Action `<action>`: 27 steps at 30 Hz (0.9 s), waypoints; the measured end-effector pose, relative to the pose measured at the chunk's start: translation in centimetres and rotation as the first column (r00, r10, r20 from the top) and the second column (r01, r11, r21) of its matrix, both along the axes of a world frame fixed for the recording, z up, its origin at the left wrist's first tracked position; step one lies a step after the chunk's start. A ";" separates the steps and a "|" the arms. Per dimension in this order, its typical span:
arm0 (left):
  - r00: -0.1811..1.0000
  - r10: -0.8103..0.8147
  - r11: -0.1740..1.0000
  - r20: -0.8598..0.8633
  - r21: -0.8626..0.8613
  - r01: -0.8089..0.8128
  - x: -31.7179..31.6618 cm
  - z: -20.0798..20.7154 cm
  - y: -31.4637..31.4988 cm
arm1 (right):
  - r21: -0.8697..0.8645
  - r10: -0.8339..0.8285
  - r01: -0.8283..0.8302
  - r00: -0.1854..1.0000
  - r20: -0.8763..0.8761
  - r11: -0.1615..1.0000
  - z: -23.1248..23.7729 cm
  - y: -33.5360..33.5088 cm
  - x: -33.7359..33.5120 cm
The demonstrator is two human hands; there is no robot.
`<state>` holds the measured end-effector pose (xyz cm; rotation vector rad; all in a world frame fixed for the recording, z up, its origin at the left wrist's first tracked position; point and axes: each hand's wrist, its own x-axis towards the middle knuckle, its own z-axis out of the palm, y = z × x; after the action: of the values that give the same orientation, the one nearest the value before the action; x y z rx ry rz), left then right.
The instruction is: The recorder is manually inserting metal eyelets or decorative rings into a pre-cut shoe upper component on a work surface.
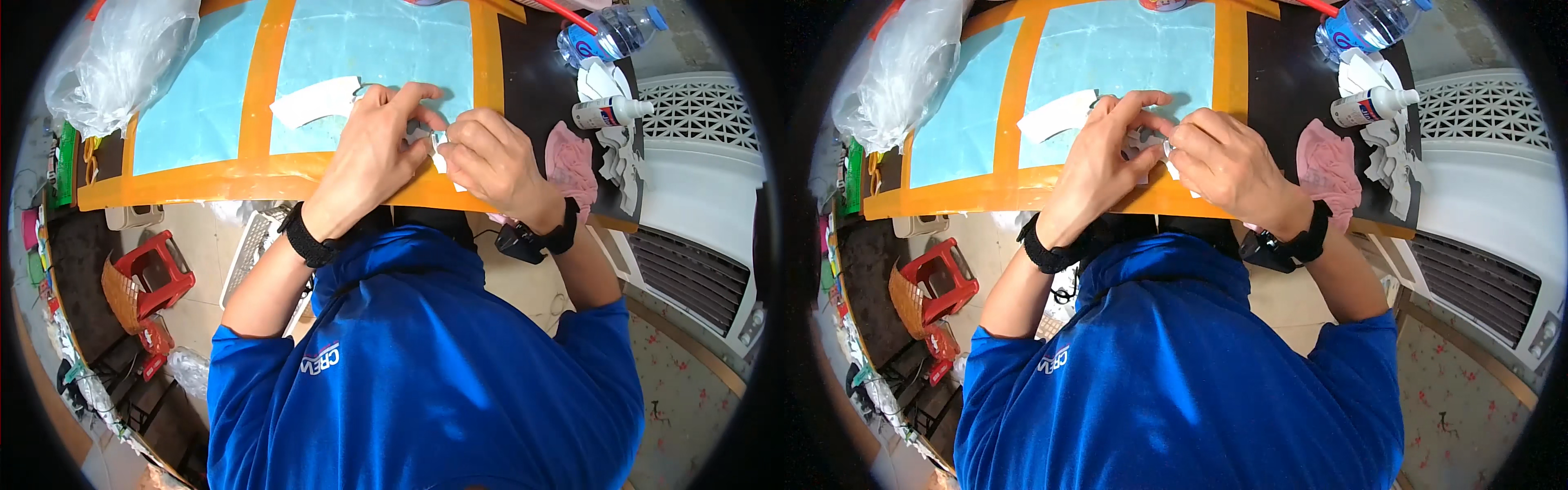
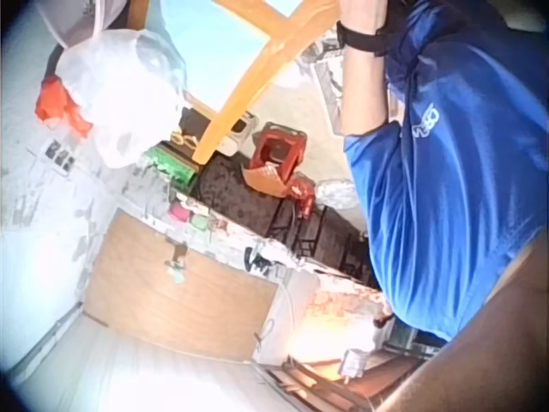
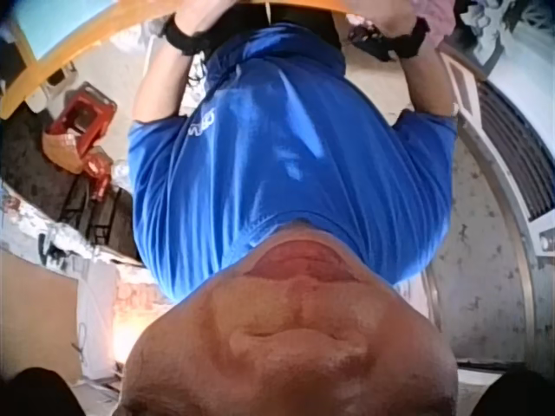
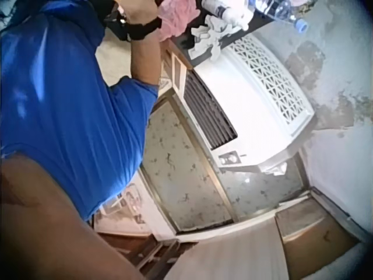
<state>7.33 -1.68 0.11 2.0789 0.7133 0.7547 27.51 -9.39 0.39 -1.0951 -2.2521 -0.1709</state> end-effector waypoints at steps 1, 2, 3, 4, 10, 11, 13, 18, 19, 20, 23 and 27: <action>1.000 -0.005 1.000 -0.001 -0.004 0.005 -0.1 0.2 0.0 | 0.012 0.019 -0.019 1.000 0.010 1.000 -0.1 -0.1 0.0; 1.000 -0.010 1.000 -0.001 -0.008 0.010 -0.1 0.3 0.0 | 0.009 0.024 -0.024 1.000 0.011 1.000 -0.1 -0.1 0.1; 1.000 -0.017 1.000 0.000 -0.009 0.017 -0.2 0.4 0.0 | 0.007 0.031 -0.031 0.999 0.012 0.999 -0.1 0.0 0.2; 1.000 -0.023 1.000 0.001 -0.009 0.023 -0.2 0.5 0.1 | 0.005 0.038 -0.038 0.999 0.014 0.999 -0.1 0.0 0.3; 0.998 -0.057 0.992 -0.023 0.108 0.059 -0.4 -0.3 0.4 | -0.014 0.065 -0.064 0.998 0.018 0.998 0.0 0.0 0.5; 0.998 -0.056 0.992 -0.033 0.111 0.059 -0.4 -0.4 0.5 | -0.030 0.066 -0.065 0.998 0.019 0.997 0.1 0.0 0.5; 0.999 -0.029 1.000 0.016 0.008 0.029 -0.2 0.1 0.4 | -0.060 0.070 -0.068 0.997 0.021 0.996 0.4 0.0 0.4; 0.998 -0.039 0.998 0.039 -0.053 0.041 -0.2 0.1 0.6 | -0.052 0.097 -0.095 0.994 0.041 0.994 0.6 0.1 0.2; 0.998 -0.051 0.998 0.022 -0.028 0.051 -0.2 0.0 0.7 | -0.047 0.104 -0.102 0.993 0.056 0.994 0.8 0.1 0.2; 0.998 -0.062 0.998 0.005 -0.002 0.062 -0.2 0.0 0.8 | -0.067 0.116 -0.111 0.990 0.078 0.992 0.9 0.1 0.2; 0.999 -0.052 0.999 0.005 -0.007 0.052 -0.2 -0.1 0.8 | -0.120 0.142 -0.125 0.979 0.148 0.985 1.5 0.1 0.2; 0.999 -0.042 0.999 0.003 -0.015 0.042 -0.2 0.0 0.7 | -0.134 0.072 -0.045 0.975 0.210 0.990 2.2 -0.5 -0.5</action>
<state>7.11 -0.94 0.12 2.0722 0.6700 0.7270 27.00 -9.92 2.63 -1.1210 -2.5152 -0.1254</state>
